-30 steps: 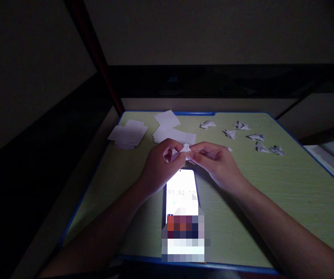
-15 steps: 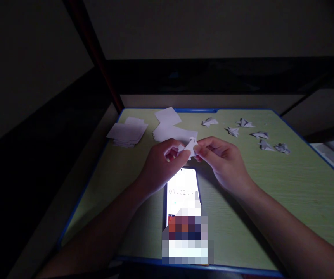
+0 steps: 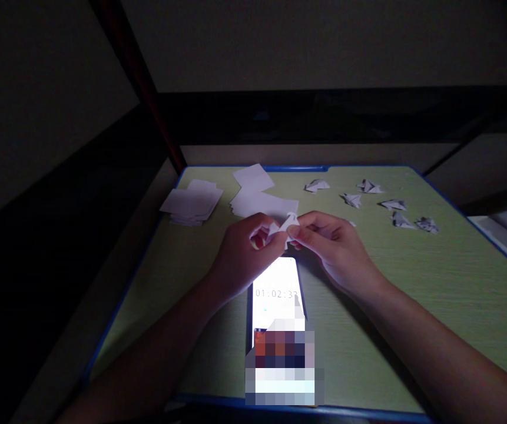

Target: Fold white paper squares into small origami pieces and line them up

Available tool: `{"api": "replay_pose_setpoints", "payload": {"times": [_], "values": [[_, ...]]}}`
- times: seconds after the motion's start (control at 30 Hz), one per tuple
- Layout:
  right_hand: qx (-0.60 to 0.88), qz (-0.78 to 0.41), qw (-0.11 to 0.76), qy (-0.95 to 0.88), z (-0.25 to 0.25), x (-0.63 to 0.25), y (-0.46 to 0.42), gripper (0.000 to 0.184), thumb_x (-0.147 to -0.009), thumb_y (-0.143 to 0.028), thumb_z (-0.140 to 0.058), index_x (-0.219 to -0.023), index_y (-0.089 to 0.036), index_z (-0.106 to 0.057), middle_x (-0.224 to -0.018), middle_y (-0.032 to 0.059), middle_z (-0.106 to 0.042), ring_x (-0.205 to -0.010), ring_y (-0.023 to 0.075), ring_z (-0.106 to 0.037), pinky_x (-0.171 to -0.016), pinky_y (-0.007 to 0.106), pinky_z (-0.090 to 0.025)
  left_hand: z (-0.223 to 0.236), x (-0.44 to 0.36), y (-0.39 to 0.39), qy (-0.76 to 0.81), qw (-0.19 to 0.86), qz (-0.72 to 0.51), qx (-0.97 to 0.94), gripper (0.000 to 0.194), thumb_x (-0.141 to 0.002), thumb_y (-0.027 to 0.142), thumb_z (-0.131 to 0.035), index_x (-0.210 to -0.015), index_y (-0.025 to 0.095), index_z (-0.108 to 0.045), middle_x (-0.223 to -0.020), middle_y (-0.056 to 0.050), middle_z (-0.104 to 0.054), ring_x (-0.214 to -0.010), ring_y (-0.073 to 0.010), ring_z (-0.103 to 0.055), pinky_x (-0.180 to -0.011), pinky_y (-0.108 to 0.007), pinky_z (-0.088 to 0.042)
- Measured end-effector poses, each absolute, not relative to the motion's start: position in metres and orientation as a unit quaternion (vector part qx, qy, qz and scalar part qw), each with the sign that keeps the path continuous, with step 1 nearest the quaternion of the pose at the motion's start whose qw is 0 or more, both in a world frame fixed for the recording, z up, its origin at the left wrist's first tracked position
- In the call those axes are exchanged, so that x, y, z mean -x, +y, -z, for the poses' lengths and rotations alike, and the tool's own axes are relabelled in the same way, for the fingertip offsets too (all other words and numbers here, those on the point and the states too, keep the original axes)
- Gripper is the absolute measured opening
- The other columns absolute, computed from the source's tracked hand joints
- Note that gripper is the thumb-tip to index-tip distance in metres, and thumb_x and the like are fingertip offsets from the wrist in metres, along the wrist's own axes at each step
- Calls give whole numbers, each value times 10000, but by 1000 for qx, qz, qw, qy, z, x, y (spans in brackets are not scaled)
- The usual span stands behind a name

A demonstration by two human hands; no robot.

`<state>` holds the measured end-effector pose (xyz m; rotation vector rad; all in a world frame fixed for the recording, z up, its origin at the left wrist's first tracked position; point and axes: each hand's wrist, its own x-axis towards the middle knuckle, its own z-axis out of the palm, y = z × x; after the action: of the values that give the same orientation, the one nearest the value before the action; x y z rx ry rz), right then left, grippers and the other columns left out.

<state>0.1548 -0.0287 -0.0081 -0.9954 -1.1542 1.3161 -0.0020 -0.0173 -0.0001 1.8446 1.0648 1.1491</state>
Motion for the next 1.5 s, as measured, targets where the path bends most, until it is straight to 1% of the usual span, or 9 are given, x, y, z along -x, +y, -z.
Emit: {"api": "replay_pose_setpoints", "payload": {"times": [0.17, 0.3, 0.4, 0.63, 0.8, 1.0, 1.13, 1.3, 1.5], "values": [[404, -557, 559, -463, 6, -155, -28, 137, -697, -312, -762, -661, -204, -685, -593, -18, -589, -569, 110, -478, -563, 271, -358, 4, 1, -15, 383, 446, -449, -673, 85, -768, 230, -582, -745, 160, -540, -644, 7, -583, -590, -104, -557, -532, -226, -456], [410, -549, 568, -455, 5, -154, -28, 147, -699, -308, -752, -630, -205, -673, -573, -20, -561, -564, 113, -457, -564, 276, -349, 4, 2, -14, 401, 413, -441, -689, 144, -775, 246, -593, -672, 164, -537, -607, 3, -589, -583, -115, -581, -520, -230, -475], [408, -554, 569, -450, 5, -154, -28, 146, -699, -308, -752, -634, -208, -669, -587, -17, -572, -572, 115, -461, -570, 276, -352, 3, 3, -15, 410, 403, -444, -688, 137, -790, 242, -579, -678, 166, -559, -631, -8, -622, -596, -120, -603, -533, -238, -496], [384, -602, 530, -458, 8, -155, -26, 156, -700, -329, -752, -701, -205, -658, -628, -16, -563, -586, 118, -457, -581, 280, -367, -1, 2, -17, 401, 459, -437, -661, 108, -776, 218, -591, -686, 159, -588, -658, -19, -669, -603, -128, -654, -591, -256, -540], [399, -586, 533, -460, 8, -154, -26, 184, -687, -339, -762, -649, -200, -647, -597, -18, -544, -586, 121, -457, -576, 281, -358, -1, 2, -17, 402, 456, -438, -663, 106, -770, 218, -596, -685, 156, -595, -623, -11, -657, -586, -125, -645, -564, -248, -533], [410, -589, 531, -451, 6, -154, -27, 219, -651, -345, -787, -605, -205, -625, -573, -22, -530, -577, 121, -447, -569, 279, -351, 0, 1, -15, 401, 490, -460, -623, 67, -748, 215, -608, -715, 157, -601, -632, -5, -658, -568, -116, -639, -553, -236, -543], [402, -601, 514, -461, 10, -154, -26, 231, -667, -329, -777, -600, -196, -601, -587, -25, -548, -558, 105, -440, -557, 266, -346, -2, 2, -12, 413, 487, -468, -610, 76, -735, 232, -619, -719, 160, -603, -611, -1, -645, -554, -115, -631, -530, -226, -531], [407, -615, 465, -490, 10, -155, -27, 221, -671, -356, -771, -665, -188, -627, -603, -24, -559, -568, 107, -462, -558, 261, -362, -6, 4, -12, 415, 480, -480, -606, 88, -710, 237, -621, -685, 157, -593, -569, 17, -600, -512, -97, -589, -496, -209, -499], [397, -617, 462, -498, 10, -154, -29, 191, -707, -311, -743, -634, -189, -617, -582, -36, -542, -553, 100, -451, -543, 259, -342, -3, 2, -12, 417, 492, -479, -595, 108, -704, 245, -619, -653, 158, -580, -554, 22, -571, -496, -87, -560, -472, -200, -478]]}}
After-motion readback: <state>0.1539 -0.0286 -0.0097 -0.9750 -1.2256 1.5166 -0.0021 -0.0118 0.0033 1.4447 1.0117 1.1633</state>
